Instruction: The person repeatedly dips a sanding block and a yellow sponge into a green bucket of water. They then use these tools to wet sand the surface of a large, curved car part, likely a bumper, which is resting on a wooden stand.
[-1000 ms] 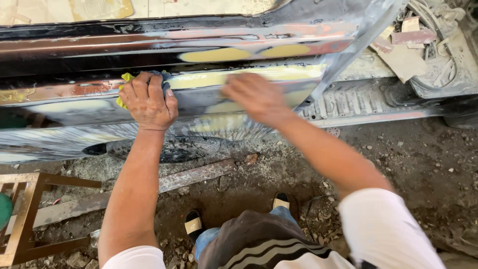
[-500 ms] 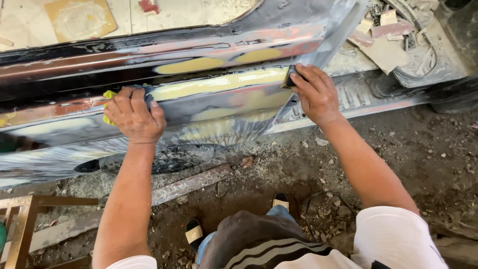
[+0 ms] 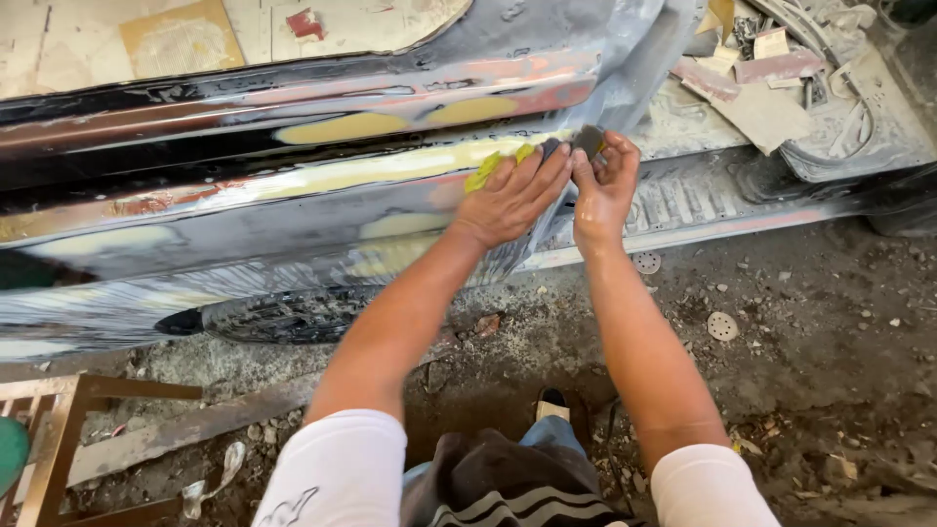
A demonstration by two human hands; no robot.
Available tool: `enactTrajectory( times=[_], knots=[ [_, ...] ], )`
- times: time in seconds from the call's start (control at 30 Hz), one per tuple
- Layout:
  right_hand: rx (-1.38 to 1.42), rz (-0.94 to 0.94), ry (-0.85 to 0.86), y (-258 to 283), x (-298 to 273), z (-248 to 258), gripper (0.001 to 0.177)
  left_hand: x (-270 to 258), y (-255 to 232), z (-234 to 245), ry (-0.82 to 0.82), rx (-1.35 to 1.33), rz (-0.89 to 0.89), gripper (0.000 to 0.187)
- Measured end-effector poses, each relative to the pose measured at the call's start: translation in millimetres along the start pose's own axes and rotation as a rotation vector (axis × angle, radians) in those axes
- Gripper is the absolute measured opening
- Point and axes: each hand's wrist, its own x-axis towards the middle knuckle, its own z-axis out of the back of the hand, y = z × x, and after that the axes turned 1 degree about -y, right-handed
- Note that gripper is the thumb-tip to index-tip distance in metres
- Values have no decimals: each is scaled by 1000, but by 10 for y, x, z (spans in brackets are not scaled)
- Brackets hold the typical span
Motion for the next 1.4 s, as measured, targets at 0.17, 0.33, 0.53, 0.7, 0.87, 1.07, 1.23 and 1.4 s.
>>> enactTrajectory(
  times=[0.17, 0.33, 0.53, 0.7, 0.87, 1.07, 1.23, 1.4],
  knots=[
    [60, -174, 56, -16, 30, 33, 49, -979, 644, 425, 570, 197, -537, 71],
    [-146, -159, 68, 159, 130, 49, 41, -1140, 716, 348, 510, 58, -476, 57],
    [-273, -220, 78, 330, 385, 81, 38, -37, 45, -276, 83, 91, -421, 50],
    [-497, -187, 161, 425, 465, 64, 39, -313, -34, -505, 153, 33, -604, 53],
    [-488, -61, 210, 480, 296, 24, 53, -1158, 451, -190, 556, 41, -814, 54],
    [-406, -89, 189, 335, 243, 53, 53, -1085, 1091, 554, 547, 90, -731, 61],
    [-376, -79, 154, 272, 172, 18, 52, -353, 724, 255, 391, -37, -464, 61],
    [-365, -22, 115, 427, 31, -132, 48, -690, 542, -75, 413, -84, -520, 60]
  ],
)
